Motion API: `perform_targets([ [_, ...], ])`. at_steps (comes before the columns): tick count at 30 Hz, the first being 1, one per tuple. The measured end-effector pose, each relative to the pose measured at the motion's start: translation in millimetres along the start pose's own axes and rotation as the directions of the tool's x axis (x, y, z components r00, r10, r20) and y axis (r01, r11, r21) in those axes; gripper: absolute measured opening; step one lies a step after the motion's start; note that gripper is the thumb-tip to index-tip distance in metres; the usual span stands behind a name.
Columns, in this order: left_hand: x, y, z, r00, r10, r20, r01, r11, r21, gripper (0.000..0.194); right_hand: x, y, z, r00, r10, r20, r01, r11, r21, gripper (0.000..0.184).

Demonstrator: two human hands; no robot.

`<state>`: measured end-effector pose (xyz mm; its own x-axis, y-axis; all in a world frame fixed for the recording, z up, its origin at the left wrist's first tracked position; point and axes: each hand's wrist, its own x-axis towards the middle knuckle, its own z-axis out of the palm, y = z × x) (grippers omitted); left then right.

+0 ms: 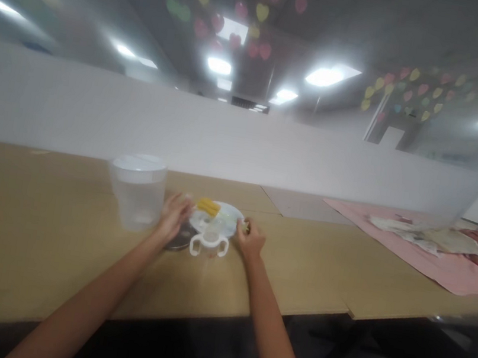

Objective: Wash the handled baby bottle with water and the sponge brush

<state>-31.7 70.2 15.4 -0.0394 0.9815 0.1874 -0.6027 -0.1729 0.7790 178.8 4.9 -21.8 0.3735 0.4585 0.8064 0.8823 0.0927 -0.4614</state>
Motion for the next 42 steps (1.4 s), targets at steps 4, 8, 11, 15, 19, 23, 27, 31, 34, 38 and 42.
perform_targets([
  [4, 7, 2, -6.0, 0.985, 0.128, -0.117, -0.120, 0.990, 0.079, 0.053, 3, -1, 2, 0.991, 0.110, -0.071, -0.106, 0.993, 0.058, 0.044],
  [8, 12, -1, -13.0, 0.965, 0.226, -0.136, -0.189, 0.953, 0.237, 0.055, 8, 0, 1, 0.965, 0.226, -0.136, -0.203, 0.966, 0.162, 0.040],
  [11, 12, -4, -16.4, 0.973, 0.206, -0.104, -0.144, 0.895, 0.422, 0.051, 12, 1, -1, 0.935, 0.308, -0.175, -0.258, 0.930, 0.261, 0.038],
  [15, 10, -4, -21.0, 0.981, 0.184, -0.070, -0.086, 0.721, 0.688, 0.044, 17, 4, -3, 0.896, 0.393, -0.206, -0.297, 0.876, 0.379, 0.038],
  [19, 12, -3, -28.5, 0.989, 0.142, -0.037, -0.044, 0.527, 0.849, 0.039, 20, 8, -1, 0.836, 0.535, -0.117, -0.410, 0.753, 0.514, 0.040],
  [23, 17, -8, -37.2, 0.989, 0.123, 0.081, -0.098, 0.136, 0.986, 0.024, 22, 12, 2, 0.777, 0.626, -0.069, -0.459, 0.638, 0.618, 0.042],
  [27, 18, -14, -41.5, 0.976, 0.076, 0.204, -0.192, -0.140, 0.971, 0.016, 23, 13, 2, 0.767, 0.638, -0.061, -0.453, 0.607, 0.653, 0.045],
  [31, 13, -11, -37.7, 0.954, 0.102, 0.281, -0.259, -0.192, 0.947, 0.016, 23, 11, 1, 0.788, 0.611, -0.068, -0.432, 0.629, 0.647, 0.043],
  [34, 7, -5, -31.3, 0.873, 0.268, 0.407, -0.356, -0.218, 0.909, 0.021, 22, 12, 2, 0.807, 0.588, -0.055, -0.414, 0.628, 0.659, 0.044],
  [38, -3, -7, -19.4, 0.718, 0.361, 0.594, -0.592, -0.130, 0.795, 0.023, 22, 16, 4, 0.803, 0.595, -0.021, -0.426, 0.599, 0.678, 0.046],
  [42, -8, -20, -9.2, 0.635, 0.194, 0.748, -0.758, -0.029, 0.652, 0.031, 22, 17, 4, 0.806, 0.592, 0.026, -0.443, 0.571, 0.691, 0.048],
])
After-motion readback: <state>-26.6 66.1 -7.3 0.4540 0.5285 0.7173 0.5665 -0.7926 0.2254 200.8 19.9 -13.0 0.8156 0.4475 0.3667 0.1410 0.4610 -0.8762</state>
